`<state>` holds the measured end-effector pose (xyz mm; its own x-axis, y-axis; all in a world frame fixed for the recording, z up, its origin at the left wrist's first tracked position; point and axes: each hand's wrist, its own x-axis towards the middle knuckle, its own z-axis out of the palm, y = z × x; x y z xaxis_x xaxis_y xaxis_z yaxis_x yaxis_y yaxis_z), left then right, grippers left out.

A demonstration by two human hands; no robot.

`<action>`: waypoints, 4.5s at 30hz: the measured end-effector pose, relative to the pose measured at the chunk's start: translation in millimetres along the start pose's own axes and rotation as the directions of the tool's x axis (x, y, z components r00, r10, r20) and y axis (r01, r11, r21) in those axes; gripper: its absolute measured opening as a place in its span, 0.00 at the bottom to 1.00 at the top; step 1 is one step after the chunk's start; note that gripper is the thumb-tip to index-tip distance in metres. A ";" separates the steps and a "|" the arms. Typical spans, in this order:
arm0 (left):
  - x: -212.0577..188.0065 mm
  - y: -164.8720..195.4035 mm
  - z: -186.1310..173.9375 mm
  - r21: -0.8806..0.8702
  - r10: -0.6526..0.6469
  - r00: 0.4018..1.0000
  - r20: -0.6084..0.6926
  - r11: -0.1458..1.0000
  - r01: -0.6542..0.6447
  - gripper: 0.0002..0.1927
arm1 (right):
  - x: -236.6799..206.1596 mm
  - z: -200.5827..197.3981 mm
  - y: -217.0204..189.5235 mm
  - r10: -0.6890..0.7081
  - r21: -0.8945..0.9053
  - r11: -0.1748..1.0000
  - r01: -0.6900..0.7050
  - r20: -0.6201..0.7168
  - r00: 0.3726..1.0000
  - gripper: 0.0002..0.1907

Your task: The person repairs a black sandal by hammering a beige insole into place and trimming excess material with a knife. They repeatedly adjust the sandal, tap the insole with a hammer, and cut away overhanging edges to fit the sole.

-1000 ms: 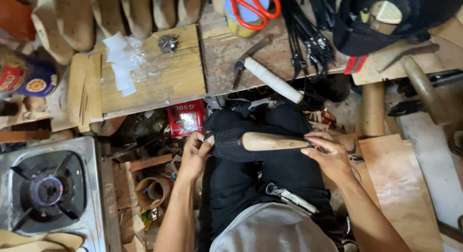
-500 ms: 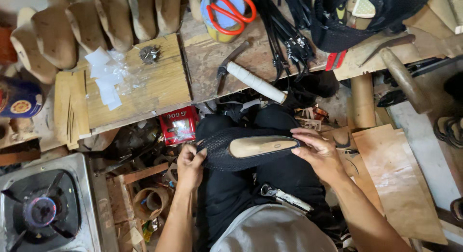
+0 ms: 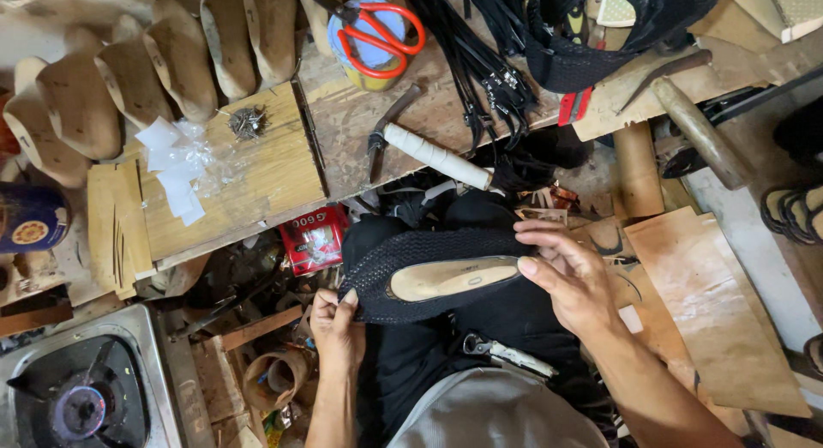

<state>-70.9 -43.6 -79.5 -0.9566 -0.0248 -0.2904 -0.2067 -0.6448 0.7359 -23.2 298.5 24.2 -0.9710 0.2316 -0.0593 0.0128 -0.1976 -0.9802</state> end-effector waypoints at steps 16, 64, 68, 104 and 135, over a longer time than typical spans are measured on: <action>-0.5 6.8 18.3 -0.178 -0.012 0.996 0.084 0.984 0.027 0.10 | 9.3 -3.5 -7.6 0.317 0.693 0.626 -0.359 0.195 0.928 0.12; -39.9 26.5 110.7 0.065 -0.030 0.990 -0.138 0.997 0.039 0.09 | 30.7 112.5 -6.7 -0.594 -0.613 0.113 0.782 0.589 0.548 0.21; -34.2 62.1 138.3 0.241 0.181 0.956 0.230 0.941 -0.236 0.20 | 58.8 91.1 -58.2 -0.557 -0.535 0.209 0.819 0.623 0.549 0.20; 49.8 32.3 78.5 0.281 -0.036 0.990 0.139 0.960 -0.005 0.12 | -62.8 -16.8 1.7 0.608 -0.814 0.527 -0.243 0.161 0.778 0.27; 23.0 51.1 92.0 0.040 0.065 0.994 0.092 0.997 -0.069 0.14 | -64.7 -6.4 -5.6 0.418 -0.639 0.740 -0.208 0.196 0.887 0.39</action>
<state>-122.4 -6.8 7.7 -0.9828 0.0031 -0.1844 -0.1479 -0.6103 0.7782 41.0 290.8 32.3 -0.9026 -0.0639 -0.4257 0.3640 0.4146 -0.8340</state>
